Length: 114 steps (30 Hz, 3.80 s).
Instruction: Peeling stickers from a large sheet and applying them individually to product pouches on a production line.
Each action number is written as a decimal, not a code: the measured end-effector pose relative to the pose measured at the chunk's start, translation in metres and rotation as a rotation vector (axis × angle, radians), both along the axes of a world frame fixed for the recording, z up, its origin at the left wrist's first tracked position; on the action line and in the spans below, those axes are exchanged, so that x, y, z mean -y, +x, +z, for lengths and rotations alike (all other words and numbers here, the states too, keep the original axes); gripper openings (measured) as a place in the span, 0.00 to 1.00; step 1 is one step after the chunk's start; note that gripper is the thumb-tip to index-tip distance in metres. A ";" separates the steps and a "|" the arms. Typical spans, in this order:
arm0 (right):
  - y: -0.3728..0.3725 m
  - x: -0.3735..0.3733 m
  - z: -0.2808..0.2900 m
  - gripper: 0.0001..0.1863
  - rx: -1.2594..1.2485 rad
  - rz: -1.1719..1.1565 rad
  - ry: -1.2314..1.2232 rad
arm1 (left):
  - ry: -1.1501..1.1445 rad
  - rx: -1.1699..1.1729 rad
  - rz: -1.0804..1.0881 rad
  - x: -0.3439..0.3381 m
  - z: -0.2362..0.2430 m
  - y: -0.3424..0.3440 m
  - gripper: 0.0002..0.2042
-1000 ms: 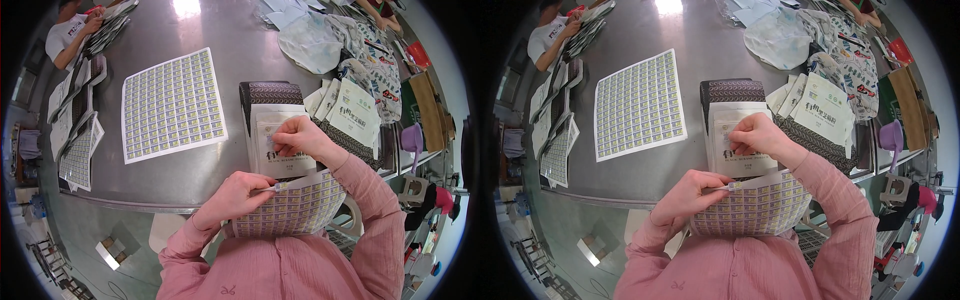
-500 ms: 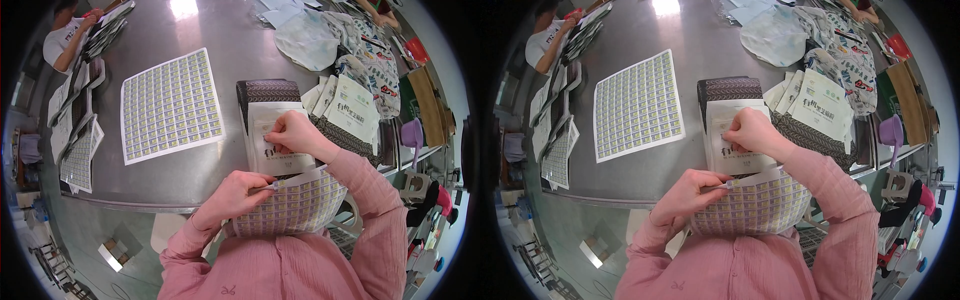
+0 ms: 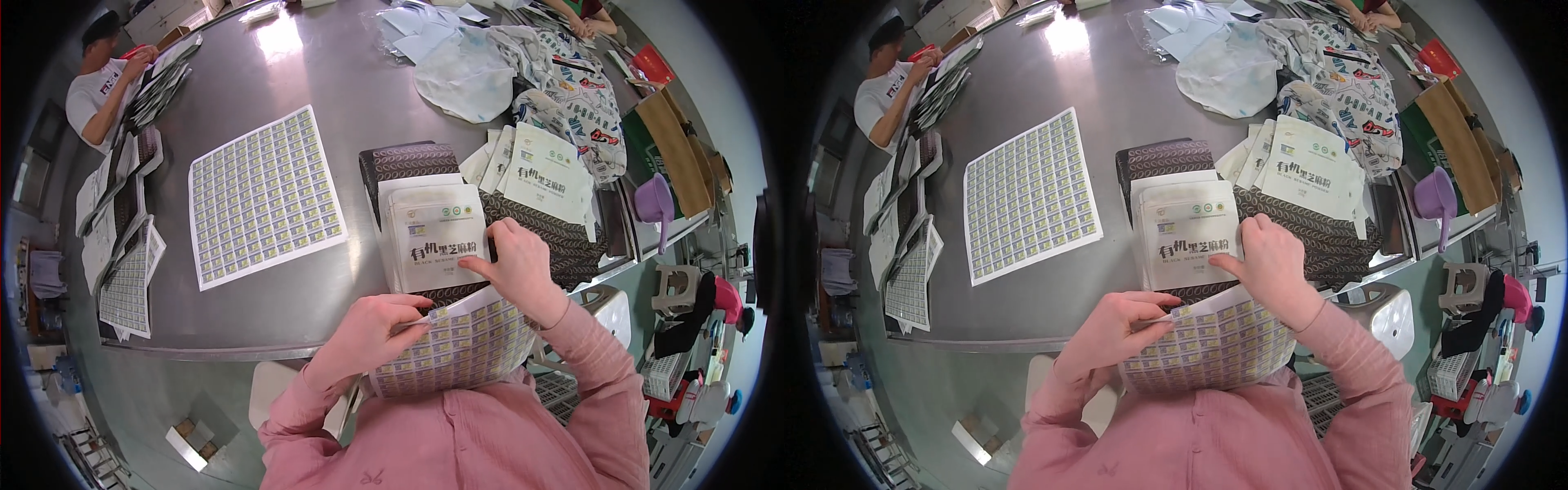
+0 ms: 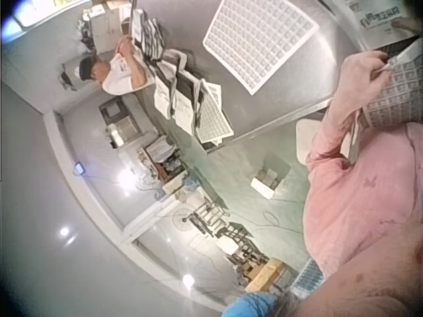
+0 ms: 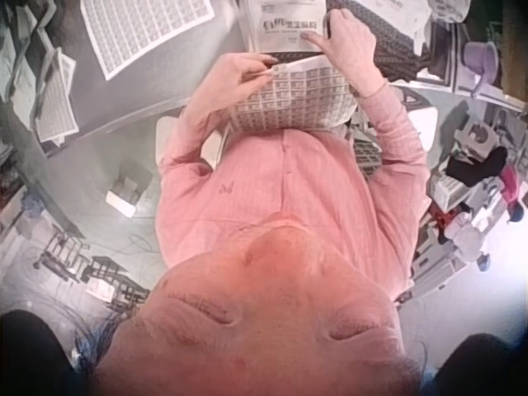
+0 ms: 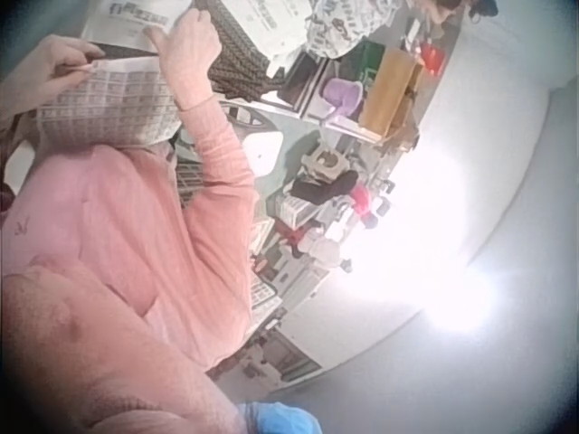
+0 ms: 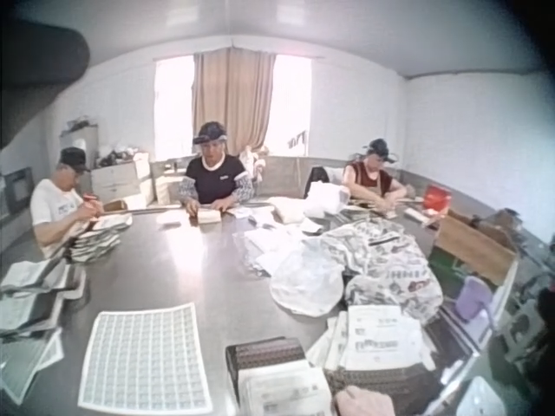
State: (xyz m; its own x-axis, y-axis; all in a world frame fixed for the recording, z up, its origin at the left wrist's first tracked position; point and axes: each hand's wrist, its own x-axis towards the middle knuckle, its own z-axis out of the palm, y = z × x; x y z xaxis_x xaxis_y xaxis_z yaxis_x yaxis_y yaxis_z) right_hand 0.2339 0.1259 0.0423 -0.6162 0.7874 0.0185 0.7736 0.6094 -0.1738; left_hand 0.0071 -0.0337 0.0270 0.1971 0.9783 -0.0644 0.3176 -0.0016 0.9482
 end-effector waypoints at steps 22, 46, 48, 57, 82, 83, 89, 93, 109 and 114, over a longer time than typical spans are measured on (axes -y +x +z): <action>0.005 0.038 0.030 0.15 -0.479 0.397 -0.226 | -0.037 0.052 0.013 -0.012 0.004 0.002 0.09; -0.088 -0.059 0.001 0.12 -0.288 -0.059 -1.134 | -0.041 0.096 0.022 -0.016 -0.007 -0.005 0.09; -0.090 -0.059 0.002 0.11 -0.258 -0.061 -1.134 | -0.041 0.095 0.018 -0.016 -0.009 -0.006 0.09; -0.094 -0.060 0.000 0.13 -0.212 -0.098 -1.079 | -0.032 0.103 0.014 -0.016 -0.009 -0.003 0.09; 0.049 -0.037 0.040 0.14 -0.569 -0.243 -0.245 | -0.056 0.079 0.069 0.003 0.007 -0.001 0.09; 0.072 -0.054 0.051 0.13 -0.377 -0.238 -0.047 | -0.062 0.081 0.060 0.005 0.012 -0.005 0.09; 0.094 -0.043 0.074 0.44 -0.248 0.088 0.237 | -0.018 0.014 0.008 0.001 0.013 -0.024 0.09; 0.072 -0.014 0.074 0.31 -0.292 0.219 -0.517 | -0.020 -0.073 0.036 0.001 0.019 -0.036 0.11; 0.039 -0.005 0.045 0.12 -0.189 0.197 -0.894 | -0.114 -0.052 0.089 -0.023 0.030 -0.007 0.09; 0.031 0.005 0.034 0.16 -0.549 0.308 -0.405 | -0.099 -0.048 0.131 -0.022 0.029 -0.009 0.06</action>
State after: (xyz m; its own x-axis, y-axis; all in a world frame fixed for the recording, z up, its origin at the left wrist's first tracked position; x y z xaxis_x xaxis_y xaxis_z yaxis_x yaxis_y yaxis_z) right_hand 0.2651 0.1206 0.0766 -0.7954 0.5914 0.1325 0.3156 0.5909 -0.7424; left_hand -0.0016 -0.0121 0.0558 0.0624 0.9838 -0.1681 0.3540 0.1356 0.9254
